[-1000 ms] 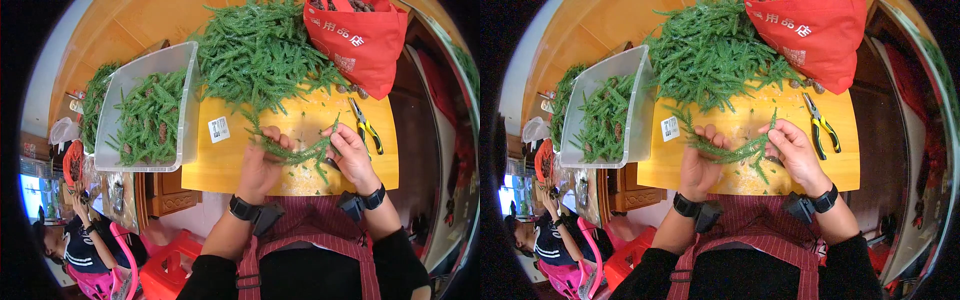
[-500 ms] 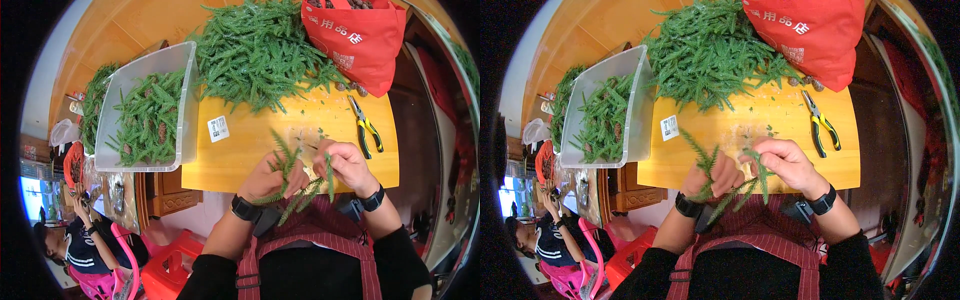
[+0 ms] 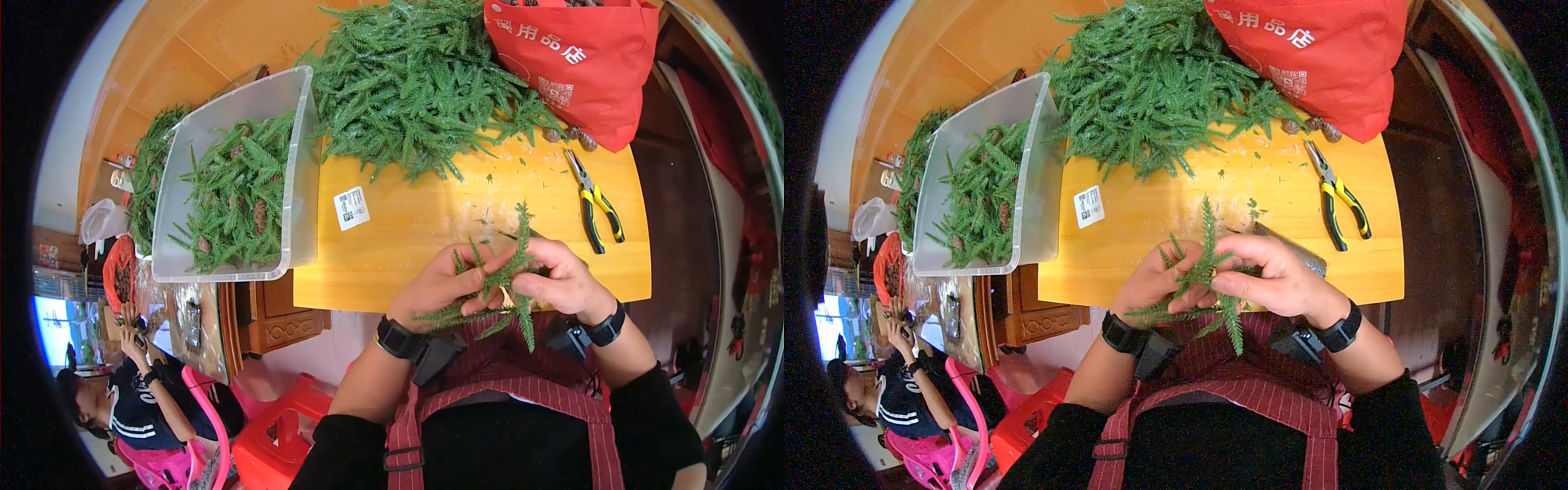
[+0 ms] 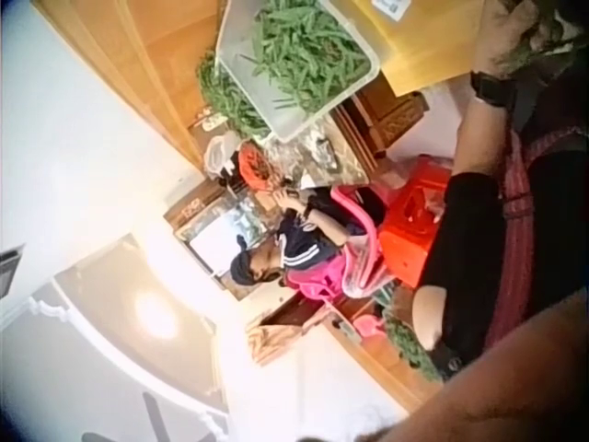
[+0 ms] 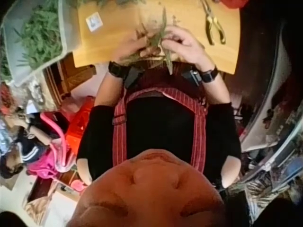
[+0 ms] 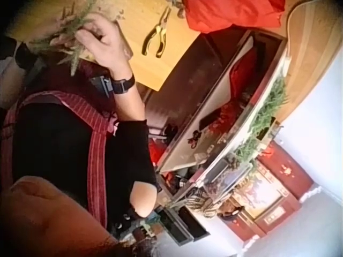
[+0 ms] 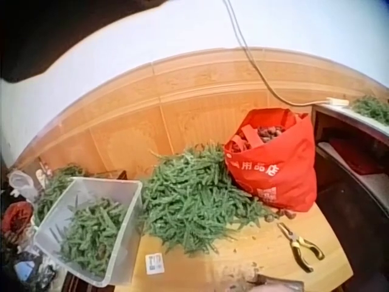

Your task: Trimming green plant sprigs with pliers and sorting them into a plastic container.

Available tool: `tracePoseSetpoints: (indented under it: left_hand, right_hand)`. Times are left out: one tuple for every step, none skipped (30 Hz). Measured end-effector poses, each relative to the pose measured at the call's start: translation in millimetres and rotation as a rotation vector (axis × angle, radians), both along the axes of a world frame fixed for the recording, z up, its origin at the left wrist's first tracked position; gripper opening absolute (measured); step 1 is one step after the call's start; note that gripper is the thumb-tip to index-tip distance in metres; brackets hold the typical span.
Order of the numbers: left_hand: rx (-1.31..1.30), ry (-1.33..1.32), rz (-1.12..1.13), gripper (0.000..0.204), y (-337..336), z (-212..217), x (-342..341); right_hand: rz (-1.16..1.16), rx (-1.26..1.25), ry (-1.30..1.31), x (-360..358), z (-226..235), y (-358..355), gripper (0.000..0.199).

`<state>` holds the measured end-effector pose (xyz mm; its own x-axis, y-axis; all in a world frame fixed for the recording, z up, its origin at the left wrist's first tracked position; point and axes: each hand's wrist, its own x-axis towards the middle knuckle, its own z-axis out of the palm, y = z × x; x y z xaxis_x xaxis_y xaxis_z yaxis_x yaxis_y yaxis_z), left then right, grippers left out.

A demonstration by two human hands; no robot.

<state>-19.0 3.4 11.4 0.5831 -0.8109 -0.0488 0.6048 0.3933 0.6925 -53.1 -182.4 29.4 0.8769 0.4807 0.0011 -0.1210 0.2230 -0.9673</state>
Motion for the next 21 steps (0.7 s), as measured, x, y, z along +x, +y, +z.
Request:
tracePoseSetpoints:
  left_hand:
    - [0.026,0.029,0.004,0.036,-0.1,-1.6,0.2]
    - [0.026,0.029,0.004,0.036,-1.2,-1.2,0.2]
    - [0.039,0.042,0.054,0.035,-3.3,0.2,0.3]
    - [0.053,0.055,0.104,0.035,-5.2,1.8,0.3]
    - [0.053,0.055,0.105,0.035,-6.9,2.5,0.6]
    - [0.013,-0.005,0.163,0.033,-8.6,3.1,1.1]
    - [-0.026,-0.064,0.218,0.034,-10.9,3.0,1.6]
    - [-0.026,-0.064,0.216,0.034,-12.8,4.5,0.6]
    - [0.027,-0.149,0.274,0.036,-14.5,6.9,-1.3]
    - [0.080,-0.235,0.332,0.041,-14.9,8.7,-2.7]
    - [0.081,-0.236,0.332,0.041,-14.6,6.7,-2.1]
    - [0.182,-0.338,0.371,0.043,-13.9,2.4,-0.8]
    - [0.284,-0.439,0.410,0.045,-13.4,-1.3,-0.1]
    - [0.285,-0.438,0.409,0.045,-14.6,-3.1,-0.5]
    - [0.279,-0.467,0.481,0.040,-17.0,-4.9,-1.2]
    - [0.273,-0.497,0.556,0.036,-18.2,-5.5,-1.6]
    - [0.273,-0.497,0.556,0.036,-17.6,-4.0,-2.1]
    - [0.260,-0.421,0.542,0.030,-16.7,-1.1,-2.9]
    - [0.246,-0.344,0.526,0.024,-16.3,0.0,-3.3]
    - [0.246,-0.343,0.526,0.024,-16.2,-0.6,-3.2]
    - [0.231,-0.317,0.532,0.019,-16.3,-1.4,-3.1]
  right_hand:
    - [0.000,0.000,0.001,0.4,-0.2,0.1,0.025]
    - [0.002,0.028,0.027,1.2,0.0,0.0,0.024]
    - [0.004,0.056,0.053,1.9,0.4,-0.1,0.023]
    - [0.005,0.056,0.053,2.5,2.0,0.3,0.023]
    - [-0.020,0.062,0.085,3.2,4.0,1.1,0.022]
    - [-0.045,0.068,0.117,3.6,5.3,2.2,0.021]
    - [-0.047,0.068,0.118,4.1,3.8,3.3,0.021]
    - [-0.114,0.071,0.081,4.6,1.1,4.7,0.021]
    - [-0.181,0.073,0.044,5.1,-1.5,5.2,0.020]
    - [-0.182,0.074,0.043,5.0,-3.0,4.4,0.020]
    - [-0.194,0.039,0.057,4.9,-4.5,2.8,0.021]
    - [-0.206,0.005,0.070,4.9,-5.1,1.9,0.023]
    - [-0.206,0.006,0.071,5.0,-4.9,3.4,0.023]
    - [-0.227,0.001,0.043,5.4,-4.0,6.2,0.022]
    - [-0.247,-0.004,0.015,5.5,-3.8,7.8,0.022]
    - [-0.246,-0.003,0.015,5.7,-4.1,7.3,0.022]
    - [-0.235,0.020,0.044,5.7,-4.6,6.3,0.023]
    - [-0.224,0.043,0.072,5.9,-4.8,5.8,0.024]
    - [-0.224,0.043,0.073,6.3,-4.7,6.3,0.024]
    - [-0.242,0.078,0.076,6.7,-4.1,7.5,0.024]
    - [-0.261,0.114,0.079,7.2,-3.5,8.1,0.023]
